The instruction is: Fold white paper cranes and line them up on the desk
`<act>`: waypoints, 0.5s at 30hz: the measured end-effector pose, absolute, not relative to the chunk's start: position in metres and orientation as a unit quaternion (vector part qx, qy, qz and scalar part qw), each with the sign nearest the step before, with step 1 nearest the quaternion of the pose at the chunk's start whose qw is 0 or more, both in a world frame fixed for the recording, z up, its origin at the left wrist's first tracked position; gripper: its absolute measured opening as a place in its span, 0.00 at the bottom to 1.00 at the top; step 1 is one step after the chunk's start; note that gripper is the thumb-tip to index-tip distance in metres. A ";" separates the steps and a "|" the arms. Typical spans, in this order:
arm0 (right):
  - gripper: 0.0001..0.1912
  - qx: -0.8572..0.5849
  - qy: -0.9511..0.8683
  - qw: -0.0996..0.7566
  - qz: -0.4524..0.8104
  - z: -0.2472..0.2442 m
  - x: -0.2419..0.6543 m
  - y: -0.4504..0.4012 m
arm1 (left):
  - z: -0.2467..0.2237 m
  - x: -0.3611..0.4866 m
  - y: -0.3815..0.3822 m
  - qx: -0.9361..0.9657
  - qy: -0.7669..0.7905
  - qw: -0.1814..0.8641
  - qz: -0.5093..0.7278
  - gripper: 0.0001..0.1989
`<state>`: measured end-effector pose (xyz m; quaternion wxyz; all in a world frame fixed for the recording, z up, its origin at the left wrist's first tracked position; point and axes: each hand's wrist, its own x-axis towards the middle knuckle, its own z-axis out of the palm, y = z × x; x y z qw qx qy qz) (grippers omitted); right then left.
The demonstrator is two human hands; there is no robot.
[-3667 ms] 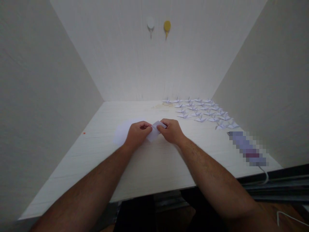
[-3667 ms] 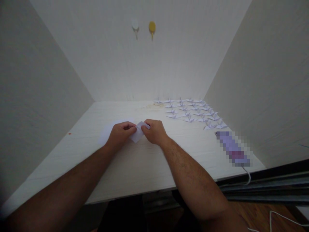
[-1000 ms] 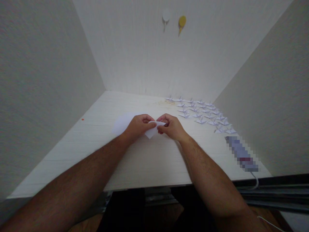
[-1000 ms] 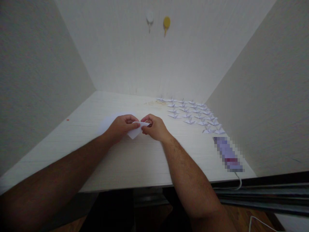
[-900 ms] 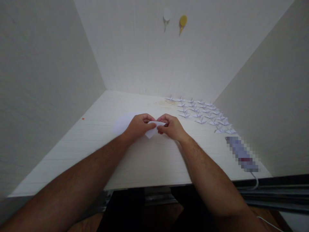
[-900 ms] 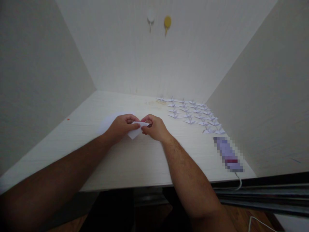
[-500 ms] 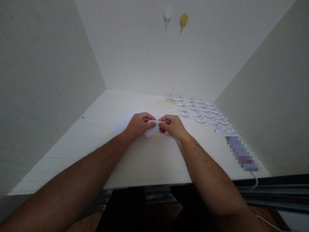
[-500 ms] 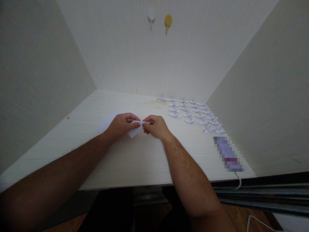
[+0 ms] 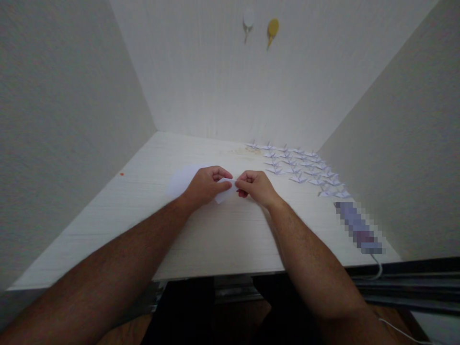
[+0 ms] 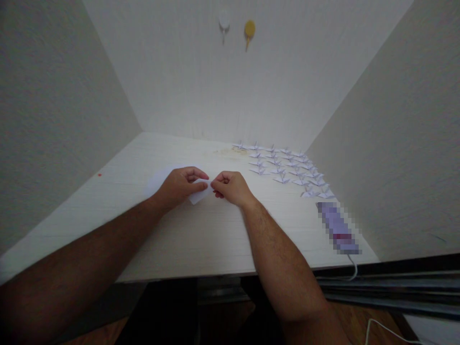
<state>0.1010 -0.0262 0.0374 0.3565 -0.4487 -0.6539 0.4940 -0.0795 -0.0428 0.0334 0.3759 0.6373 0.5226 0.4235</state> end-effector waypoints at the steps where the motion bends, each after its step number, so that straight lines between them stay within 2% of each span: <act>1: 0.06 -0.449 -0.656 0.359 0.490 0.037 0.102 -0.026 | 0.033 -0.080 -0.043 0.637 0.523 0.376 0.424 0.13; 15: 0.11 -0.450 -0.662 0.332 0.499 0.040 0.108 -0.025 | 0.036 -0.081 -0.044 0.628 0.524 0.395 0.417 0.13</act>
